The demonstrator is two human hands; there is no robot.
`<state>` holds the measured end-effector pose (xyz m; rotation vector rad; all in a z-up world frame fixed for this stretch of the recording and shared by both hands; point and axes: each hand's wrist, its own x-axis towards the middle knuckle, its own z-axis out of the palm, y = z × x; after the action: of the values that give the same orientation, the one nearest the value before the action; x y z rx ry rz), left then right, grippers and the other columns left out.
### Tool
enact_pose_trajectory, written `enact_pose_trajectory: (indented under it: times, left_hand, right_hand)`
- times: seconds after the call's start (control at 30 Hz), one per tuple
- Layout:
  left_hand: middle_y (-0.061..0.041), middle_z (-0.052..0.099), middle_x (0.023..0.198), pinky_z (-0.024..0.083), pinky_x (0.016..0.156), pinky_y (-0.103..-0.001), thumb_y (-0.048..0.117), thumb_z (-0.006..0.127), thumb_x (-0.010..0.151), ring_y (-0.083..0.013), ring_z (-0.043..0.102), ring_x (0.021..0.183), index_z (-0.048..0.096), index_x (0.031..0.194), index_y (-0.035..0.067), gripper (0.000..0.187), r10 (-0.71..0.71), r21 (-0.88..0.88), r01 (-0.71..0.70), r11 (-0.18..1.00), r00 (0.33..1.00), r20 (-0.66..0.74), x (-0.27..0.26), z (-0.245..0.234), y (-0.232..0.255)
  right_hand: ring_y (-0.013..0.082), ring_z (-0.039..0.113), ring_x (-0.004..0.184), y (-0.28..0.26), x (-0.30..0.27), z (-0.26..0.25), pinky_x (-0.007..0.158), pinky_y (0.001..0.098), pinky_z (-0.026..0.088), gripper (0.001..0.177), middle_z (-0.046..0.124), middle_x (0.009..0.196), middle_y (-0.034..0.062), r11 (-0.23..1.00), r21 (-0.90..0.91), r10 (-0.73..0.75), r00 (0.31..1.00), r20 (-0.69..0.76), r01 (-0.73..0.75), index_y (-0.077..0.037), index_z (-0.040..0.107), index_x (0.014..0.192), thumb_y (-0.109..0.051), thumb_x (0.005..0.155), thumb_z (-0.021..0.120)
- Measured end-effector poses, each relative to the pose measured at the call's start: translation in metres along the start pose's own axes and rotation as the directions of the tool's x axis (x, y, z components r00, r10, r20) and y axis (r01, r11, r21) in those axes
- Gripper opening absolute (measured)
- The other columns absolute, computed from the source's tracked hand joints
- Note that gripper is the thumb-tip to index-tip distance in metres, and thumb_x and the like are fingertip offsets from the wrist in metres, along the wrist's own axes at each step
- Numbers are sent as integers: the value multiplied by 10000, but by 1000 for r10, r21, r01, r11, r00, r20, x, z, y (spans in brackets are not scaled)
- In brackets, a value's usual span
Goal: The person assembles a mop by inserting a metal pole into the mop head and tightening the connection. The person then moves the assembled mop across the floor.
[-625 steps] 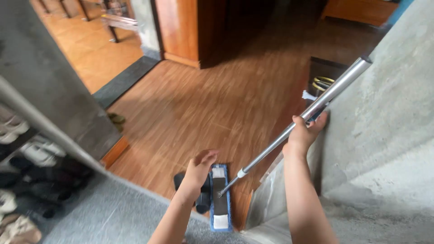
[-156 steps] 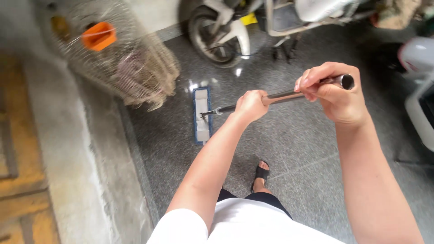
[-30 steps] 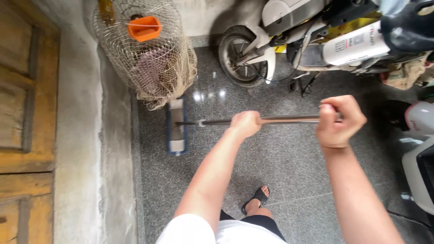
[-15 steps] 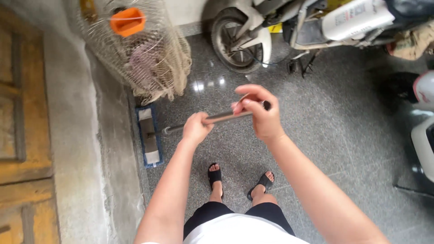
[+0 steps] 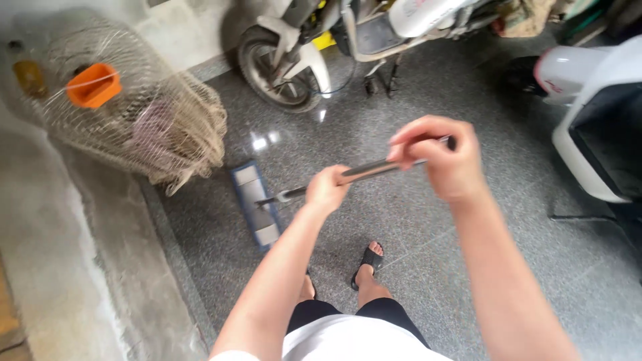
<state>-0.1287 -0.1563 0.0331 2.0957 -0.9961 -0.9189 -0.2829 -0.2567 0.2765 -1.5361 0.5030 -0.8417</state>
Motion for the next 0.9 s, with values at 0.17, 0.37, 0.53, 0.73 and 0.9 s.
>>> enact_pose_trajectory:
  times: [0.17,0.37,0.53,0.73,0.9]
  left_hand:
    - [-61,726,933,539,855,-411,119,709,827,-278,661,928,739,1088,213,279,262,-155,-248,956,961,85,12,50,102]
    - [-16,734,1098,561,818,-297,145,777,864,-150,704,892,692,1259,163,404,280,-164,-242,956,920,275,19,73,165]
    - [43,679,826,547,839,-357,137,731,839,-148,681,847,573,788,182,171,315,29,-354,935,863,395,34,72,147]
    - [23,719,776,555,825,-372,184,721,820,-206,709,824,644,799,167,82,288,28,-311,950,905,312,36,55,127]
    - [9,706,711,554,774,-388,229,697,774,-263,689,755,626,743,159,105,247,45,-257,965,957,153,27,23,68]
  right_hand:
    - [173,607,574,-50,-17,-81,564,262,519,269,663,720,171,998,-67,-15,996,-86,9,58,713,960,8,766,534]
    - [134,595,653,-69,-47,-116,642,204,510,291,683,828,123,991,-135,-36,989,-142,16,14,698,1035,32,837,485]
    - [103,629,697,-56,-52,-120,687,195,545,283,701,842,77,986,-140,-92,996,-14,89,-16,697,1084,21,843,555]
    - [113,624,683,-47,-28,-111,837,257,619,297,659,774,61,991,-89,-96,994,45,100,-11,674,1097,-18,831,541]
    - [112,615,681,-18,-10,-76,820,269,605,337,652,746,43,996,73,-55,995,82,49,-52,688,1157,-51,854,541]
